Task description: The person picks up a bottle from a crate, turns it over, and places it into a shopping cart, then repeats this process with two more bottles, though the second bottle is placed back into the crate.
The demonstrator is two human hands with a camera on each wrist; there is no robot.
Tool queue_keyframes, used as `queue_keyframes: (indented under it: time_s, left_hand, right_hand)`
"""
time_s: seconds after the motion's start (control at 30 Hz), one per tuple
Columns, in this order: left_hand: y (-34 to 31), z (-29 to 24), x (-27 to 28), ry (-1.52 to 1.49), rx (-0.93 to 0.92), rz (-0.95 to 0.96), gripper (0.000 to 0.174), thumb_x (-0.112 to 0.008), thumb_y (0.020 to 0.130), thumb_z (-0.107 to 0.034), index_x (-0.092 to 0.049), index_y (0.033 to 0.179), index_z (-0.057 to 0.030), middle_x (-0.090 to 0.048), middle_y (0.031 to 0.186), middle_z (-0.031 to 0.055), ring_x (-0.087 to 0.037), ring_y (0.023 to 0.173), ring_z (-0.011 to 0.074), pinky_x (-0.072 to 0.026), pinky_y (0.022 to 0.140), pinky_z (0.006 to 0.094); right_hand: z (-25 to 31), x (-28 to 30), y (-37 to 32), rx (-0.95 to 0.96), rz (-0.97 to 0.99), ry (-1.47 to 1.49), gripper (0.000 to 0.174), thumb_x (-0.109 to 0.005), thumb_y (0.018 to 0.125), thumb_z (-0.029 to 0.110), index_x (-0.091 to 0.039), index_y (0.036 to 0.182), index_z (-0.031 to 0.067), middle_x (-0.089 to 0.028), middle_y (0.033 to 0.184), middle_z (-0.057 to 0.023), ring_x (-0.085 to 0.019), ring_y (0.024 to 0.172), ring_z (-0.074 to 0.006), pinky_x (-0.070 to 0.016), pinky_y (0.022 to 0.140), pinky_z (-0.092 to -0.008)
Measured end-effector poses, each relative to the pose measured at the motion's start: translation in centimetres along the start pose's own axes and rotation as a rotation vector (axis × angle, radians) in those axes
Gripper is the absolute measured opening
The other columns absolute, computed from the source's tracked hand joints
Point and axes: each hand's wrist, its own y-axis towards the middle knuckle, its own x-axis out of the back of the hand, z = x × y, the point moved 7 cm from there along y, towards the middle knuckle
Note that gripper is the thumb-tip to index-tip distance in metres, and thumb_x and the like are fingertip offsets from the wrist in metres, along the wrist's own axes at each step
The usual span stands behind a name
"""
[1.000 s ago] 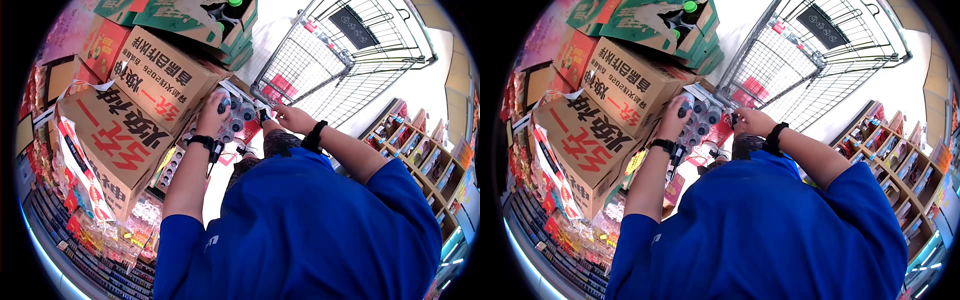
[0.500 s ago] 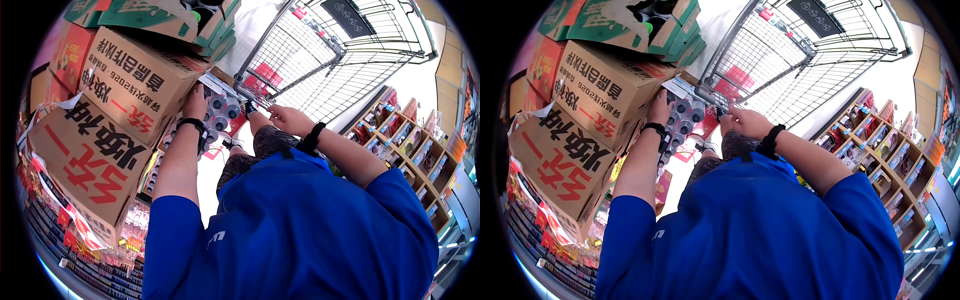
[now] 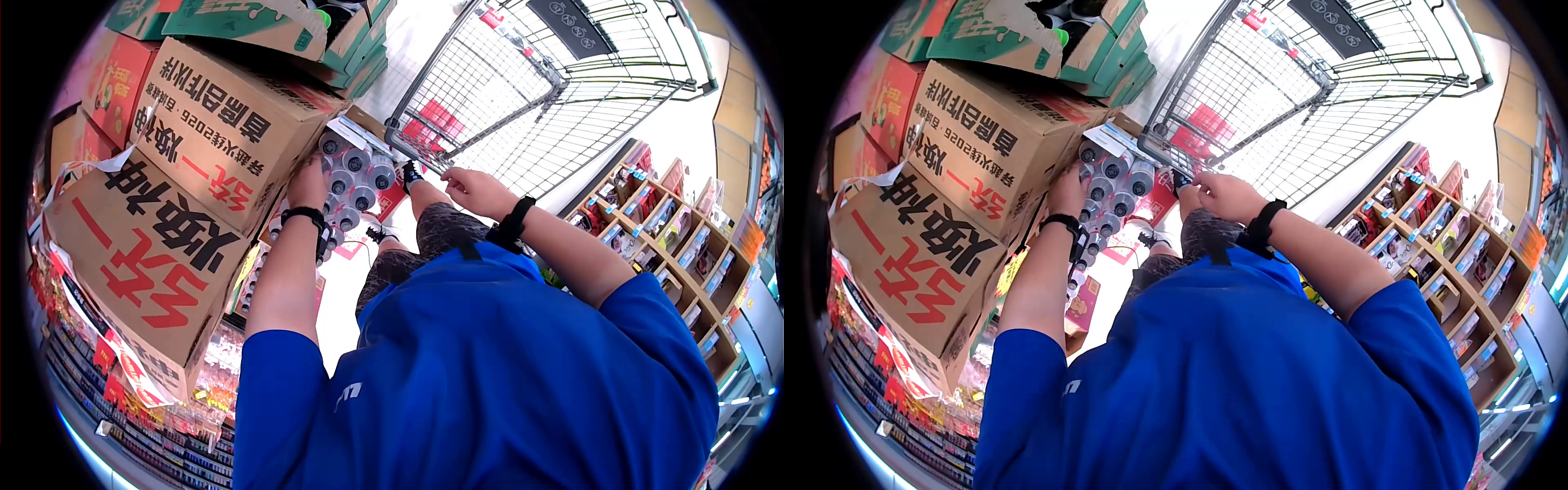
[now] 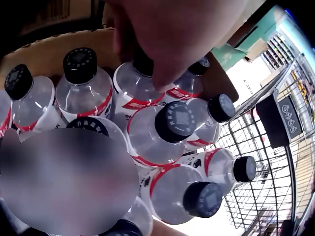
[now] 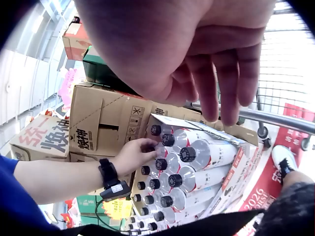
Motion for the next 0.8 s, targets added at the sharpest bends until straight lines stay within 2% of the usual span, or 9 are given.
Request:
queue_keyframes:
  time_s: [0.2,0.3,0.43,0.57,0.63,0.67,0.7,0.77,0.8]
  left_hand:
    - [0.6,-0.7,-0.4,0.111,-0.001,0.017,0.018,-0.053,0.091,-0.01,-0.058,0.107,-0.004,-0.066,0.105,0.0194,-0.066,0.094,0.0366,-0.0541,0.08,0.0462]
    - [-0.3,-0.4,0.6,0.06,-0.076,-0.01,0.019,-0.043,0.092,-0.008,-0.06,0.101,-0.0031,-0.066,0.104,0.0201,-0.067,0.091,0.0357,-0.0545,0.077,0.0464]
    - [-3.0,0.1,4.0,0.06,-0.105,-0.024,0.016,-0.052,0.09,-0.008,-0.06,0.102,-0.0022,-0.065,0.106,0.0211,-0.065,0.095,0.0383,-0.0531,0.081,0.0464]
    - [-10.2,-0.9,10.0,0.047,-0.257,-0.262,0.019,-0.061,0.086,-0.012,-0.061,0.102,-0.0019,-0.066,0.106,0.0195,-0.062,0.102,0.0362,-0.0505,0.087,0.0428]
    - [-15.3,-2.8,16.3,-0.126,-0.369,-0.396,0.022,-0.064,0.086,-0.015,-0.061,0.104,-0.0026,-0.066,0.107,0.0193,-0.063,0.1,0.0357,-0.051,0.086,0.0418]
    - [-17.2,-2.9,18.0,-0.145,-0.365,-0.412,0.026,-0.065,0.085,-0.016,-0.062,0.108,-0.0032,-0.066,0.107,0.019,-0.063,0.098,0.0347,-0.0511,0.086,0.0411]
    - [-19.3,-3.5,20.5,-0.123,-0.359,-0.439,0.026,-0.065,0.085,-0.016,-0.062,0.108,-0.0032,-0.066,0.107,0.019,-0.063,0.098,0.0347,-0.0511,0.086,0.0411]
    - [-23.6,-4.8,25.3,-0.256,-0.366,-0.388,0.028,-0.067,0.084,-0.015,-0.063,0.11,-0.0037,-0.066,0.105,0.018,-0.063,0.098,0.0343,-0.0511,0.085,0.04]
    - [-25.9,-5.2,27.5,-0.285,-0.437,-0.451,0.029,-0.07,0.081,-0.011,-0.064,0.109,-0.004,-0.068,0.101,0.0156,-0.066,0.092,0.0305,-0.0522,0.08,0.0365]
  right_hand:
    - [-0.1,-1.8,-0.4,0.044,0.0,-0.065,0.03,-0.054,0.091,0.022,-0.06,0.114,0.0049,-0.069,0.097,-0.016,-0.065,0.092,-0.0351,-0.051,0.082,-0.0431]
    - [0.9,-2.2,-1.0,0.055,0.001,-0.082,0.03,-0.055,0.09,0.022,-0.06,0.114,0.0045,-0.069,0.097,-0.0166,-0.065,0.092,-0.0354,-0.051,0.082,-0.0432]
    - [2.3,-2.8,-1.3,0.138,-0.032,-0.095,0.03,-0.056,0.089,0.021,-0.06,0.114,0.0035,-0.069,0.096,-0.017,-0.065,0.093,-0.0356,-0.0511,0.083,-0.0428]
    - [6.3,-3.8,-0.8,0.228,-0.056,-0.084,0.033,-0.059,0.088,0.02,-0.058,0.116,0.0029,-0.068,0.101,-0.0178,-0.065,0.095,-0.0354,-0.0511,0.084,-0.042]
    - [9.1,-5.2,-0.4,0.406,-0.107,-0.031,0.037,-0.062,0.086,0.02,-0.057,0.119,0.0032,-0.067,0.104,-0.0186,-0.064,0.099,-0.0351,-0.0506,0.087,-0.0414]
    - [11.7,-5.7,-0.8,0.402,-0.059,-0.064,0.051,-0.068,0.083,0.021,-0.051,0.127,0.0021,-0.061,0.118,-0.0211,-0.059,0.111,-0.0357,-0.047,0.095,-0.0414]
    - [13.4,-6.4,-0.8,0.435,-0.069,-0.067,0.051,-0.068,0.083,0.021,-0.051,0.127,0.0021,-0.061,0.118,-0.0211,-0.059,0.111,-0.0357,-0.047,0.095,-0.0414]
    - [17.9,-7.1,-1.9,0.73,-0.18,-0.069,0.069,-0.075,0.078,0.024,-0.043,0.135,0.0004,-0.052,0.132,-0.0231,-0.051,0.123,-0.0362,-0.0417,0.103,-0.0418]
    - [19.5,-7.7,-2.2,0.753,-0.191,-0.133,0.085,-0.08,0.072,0.028,-0.037,0.139,-0.0018,-0.043,0.141,-0.0237,-0.045,0.129,-0.0365,-0.0378,0.107,-0.0417]
